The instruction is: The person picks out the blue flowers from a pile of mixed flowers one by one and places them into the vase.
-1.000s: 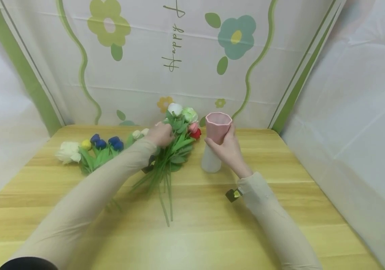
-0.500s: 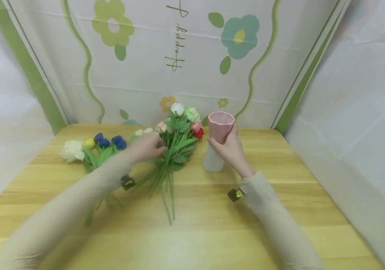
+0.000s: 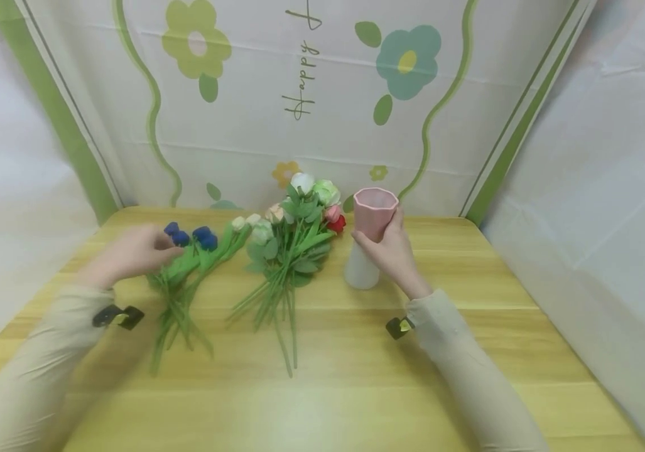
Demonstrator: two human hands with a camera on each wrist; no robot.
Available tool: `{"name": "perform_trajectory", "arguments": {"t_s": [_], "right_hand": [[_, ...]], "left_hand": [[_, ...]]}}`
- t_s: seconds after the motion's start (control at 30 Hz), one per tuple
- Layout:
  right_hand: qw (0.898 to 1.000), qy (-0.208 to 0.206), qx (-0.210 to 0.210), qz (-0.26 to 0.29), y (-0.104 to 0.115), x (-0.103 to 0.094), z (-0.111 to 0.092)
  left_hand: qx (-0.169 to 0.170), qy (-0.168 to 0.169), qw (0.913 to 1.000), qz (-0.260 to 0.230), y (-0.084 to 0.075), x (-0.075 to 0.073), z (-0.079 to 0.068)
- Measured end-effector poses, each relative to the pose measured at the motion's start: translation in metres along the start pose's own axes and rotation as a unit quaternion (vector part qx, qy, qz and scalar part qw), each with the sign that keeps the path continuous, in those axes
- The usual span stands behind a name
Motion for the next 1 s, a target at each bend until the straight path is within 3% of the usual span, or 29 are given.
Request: {"name": "perform_trajectory", "arguments": {"t_s": [0.17, 0.3, 0.47, 0.6, 0.8, 1.0], "right_hand": [[1.000, 0.000, -0.003, -0.002, 0.002, -0.001, 0.002], [1.000, 0.003, -0.004, 0.003, 0.000, -0.001, 0.002], [1.000, 0.007, -0.004, 0.009, -0.003, 0.000, 0.001], [1.000, 0.006, -0.005, 0.004, -0.004, -0.001, 0.000], [1.000, 0.006, -0.006, 0.000, -0.005, -0.001, -0.002], [1.000, 0.005, -0.009, 0.003, -0.004, -0.001, 0.000]], "left_hand": [[-0.026, 0.043, 0.9987, -0.004, 0.022, -0.005, -0.004], [-0.048, 0.089, 0.9948, 0.012, 0.032, 0.002, -0.003], [-0.077, 0.184, 0.9798, -0.015, 0.043, 0.025, -0.004], [-0.095, 0.229, 0.9663, -0.068, 0.052, 0.037, -0.008], [-0.103, 0.235, 0.9609, -0.104, 0.056, 0.041, -0.011], [-0.083, 0.196, 0.9753, -0.060, 0.050, 0.041, 0.001]]}}
Point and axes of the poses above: each hand's wrist, its own z-axis towards the middle knuckle, its own x-axis out of the palm, y = z × x, the point moved 7 cm from there along z, towards the middle knuckle, and after that the axes turned 7 degrees about z, right-handed, at the moved point
